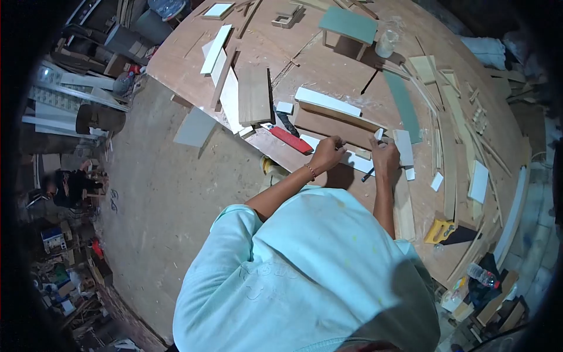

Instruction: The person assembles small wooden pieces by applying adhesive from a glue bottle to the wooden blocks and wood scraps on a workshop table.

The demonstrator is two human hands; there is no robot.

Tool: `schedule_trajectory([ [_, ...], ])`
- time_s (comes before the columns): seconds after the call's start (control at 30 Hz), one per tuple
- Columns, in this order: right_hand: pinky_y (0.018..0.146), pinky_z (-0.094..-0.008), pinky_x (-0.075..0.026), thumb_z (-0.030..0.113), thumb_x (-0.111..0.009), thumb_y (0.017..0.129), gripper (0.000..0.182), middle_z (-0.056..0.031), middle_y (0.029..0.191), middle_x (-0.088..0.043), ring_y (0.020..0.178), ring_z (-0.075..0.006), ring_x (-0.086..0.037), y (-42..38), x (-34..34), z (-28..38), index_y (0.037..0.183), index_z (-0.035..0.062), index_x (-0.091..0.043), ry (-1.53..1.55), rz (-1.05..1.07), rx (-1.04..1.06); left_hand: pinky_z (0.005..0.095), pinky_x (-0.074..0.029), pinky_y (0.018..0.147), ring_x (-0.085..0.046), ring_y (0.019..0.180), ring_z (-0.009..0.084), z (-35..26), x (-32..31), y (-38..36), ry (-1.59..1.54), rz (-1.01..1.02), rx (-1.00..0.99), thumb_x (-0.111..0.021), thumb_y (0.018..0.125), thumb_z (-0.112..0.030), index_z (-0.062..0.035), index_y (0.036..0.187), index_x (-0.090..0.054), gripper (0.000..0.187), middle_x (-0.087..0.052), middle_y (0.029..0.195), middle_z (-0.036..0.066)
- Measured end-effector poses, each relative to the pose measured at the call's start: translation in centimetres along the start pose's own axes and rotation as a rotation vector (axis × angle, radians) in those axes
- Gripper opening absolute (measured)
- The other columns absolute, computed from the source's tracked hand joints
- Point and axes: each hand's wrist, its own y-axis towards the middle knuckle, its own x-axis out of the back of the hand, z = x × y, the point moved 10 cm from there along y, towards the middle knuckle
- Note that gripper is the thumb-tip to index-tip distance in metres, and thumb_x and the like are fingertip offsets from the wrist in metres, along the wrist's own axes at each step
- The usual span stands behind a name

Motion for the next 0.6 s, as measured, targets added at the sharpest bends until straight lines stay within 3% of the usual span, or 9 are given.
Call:
schedule_trajectory([
  [0.17,0.065,-0.0402,-0.046,0.036,-0.062,0.072,0.038,-0.0183,0.076,-0.061,0.073,-0.0325,-0.06,0.8,-1.3,-1.4,0.081,-0.0001,-0.061,-0.064,-0.089,-0.014,0.0311,-0.047,0.067,-0.06,0.075,0.0245,1.5,0.1,-0.9,-0.086,0.023,0.053,-0.059,0.073,-0.017,0.0036,0.088,-0.058,0.025,-0.061,0.083,0.017],
  [0.27,0.063,-0.0438,-0.045,0.035,-0.058,0.073,0.036,-0.0209,0.077,-0.06,0.073,-0.0371,-0.059,0.9,-5.0,-4.3,0.078,0.0002,-0.061,-0.164,0.231,-0.194,0.0307,-0.047,0.064,-0.06,0.072,0.0184,1.5,0.2,-1.3,-0.067,0.095,0.099,-0.059,0.073,-0.019,0.0025,0.091,-0.059,0.028,-0.062,0.083,0.015],
  [0.3,0.062,-0.0427,-0.045,0.033,-0.059,0.072,0.033,-0.0192,0.073,-0.06,0.07,-0.0359,-0.059,1.0,-3.7,-3.2,0.076,0.0001,-0.061,-0.148,0.097,-0.097,0.0293,-0.047,0.062,-0.059,0.07,0.0159,0.2,-1.2,-1.7,-0.16,0.334,0.091,-0.059,0.075,-0.018,0.0017,0.09,-0.059,0.025,-0.062,0.081,0.013],
  [0.33,0.061,-0.0416,-0.046,0.031,-0.06,0.071,0.031,-0.0176,0.07,-0.06,0.068,-0.0347,-0.059,0.7,-2.0,-1.9,0.073,0.0001,-0.06,-0.144,-0.039,0.004,0.0268,-0.044,0.057,-0.057,0.065,0.0142,4.1,-1.6,-0.7,-0.36,0.06,0.063,-0.059,0.072,-0.013,0.0019,0.085,-0.059,0.02,-0.062,0.077,0.01],
  [0.37,0.06,-0.0405,-0.046,0.028,-0.061,0.07,0.028,-0.016,0.066,-0.06,0.065,-0.0336,-0.059,0.0,-0.4,-0.7,0.071,0.0,-0.059,-0.153,-0.171,0.103,0.0252,-0.044,0.058,-0.057,0.066,0.0135,4.0,-2.7,-0.2,-0.396,0.096,0.07,-0.057,0.075,-0.012,0.0022,0.085,-0.059,0.018,-0.061,0.077,0.009],
  [0.4,0.059,-0.039,-0.046,0.026,-0.062,0.07,0.026,-0.0151,0.065,-0.06,0.063,-0.0314,-0.06,-0.8,-1.3,-0.4,0.07,0.0,-0.059,0.119,-0.071,0.054,0.0237,-0.044,0.059,-0.056,0.067,0.0129,4.9,-2.4,-0.6,-0.427,0.096,0.12,-0.055,0.078,-0.012,0.0025,0.086,-0.059,0.017,-0.061,0.077,0.008],
  [0.47,0.06,-0.0376,-0.046,0.024,-0.062,0.07,0.025,-0.0151,0.065,-0.06,0.062,-0.0297,-0.06,-1.5,-0.4,1.0,0.071,-0.0009,-0.058,0.199,-0.037,0.043,0.0223,-0.044,0.063,-0.054,0.068,0.0109,2.3,-3.1,-1.2,-0.553,0.264,0.261,-0.054,0.08,-0.017,0.002,0.087,-0.059,0.02,-0.06,0.075,0.005],
  [0.53,0.06,-0.0362,-0.046,0.022,-0.062,0.07,0.024,-0.0151,0.066,-0.061,0.061,-0.0279,-0.06,-1.6,-0.1,1.8,0.072,-0.0017,-0.057,0.272,-0.001,0.037,0.0249,-0.047,0.067,-0.055,0.072,0.0102,1.3,-3.8,-0.4,-0.574,0.315,0.268,-0.053,0.084,-0.024,-0.0003,0.092,-0.055,0.025,-0.059,0.082,0.006],
  [0.6,0.059,-0.0344,-0.046,0.023,-0.062,0.071,0.025,-0.0143,0.064,-0.06,0.06,-0.0262,-0.06,-1.7,-0.2,2.3,0.073,-0.0016,-0.058,0.472,0.014,0.012,0.0231,-0.045,0.07,-0.055,0.075,0.01,-1.4,-4.0,-0.1,-0.925,0.326,0.334,-0.052,0.084,-0.026,-0.0028,0.094,-0.054,0.025,-0.059,0.087,0.006],
])
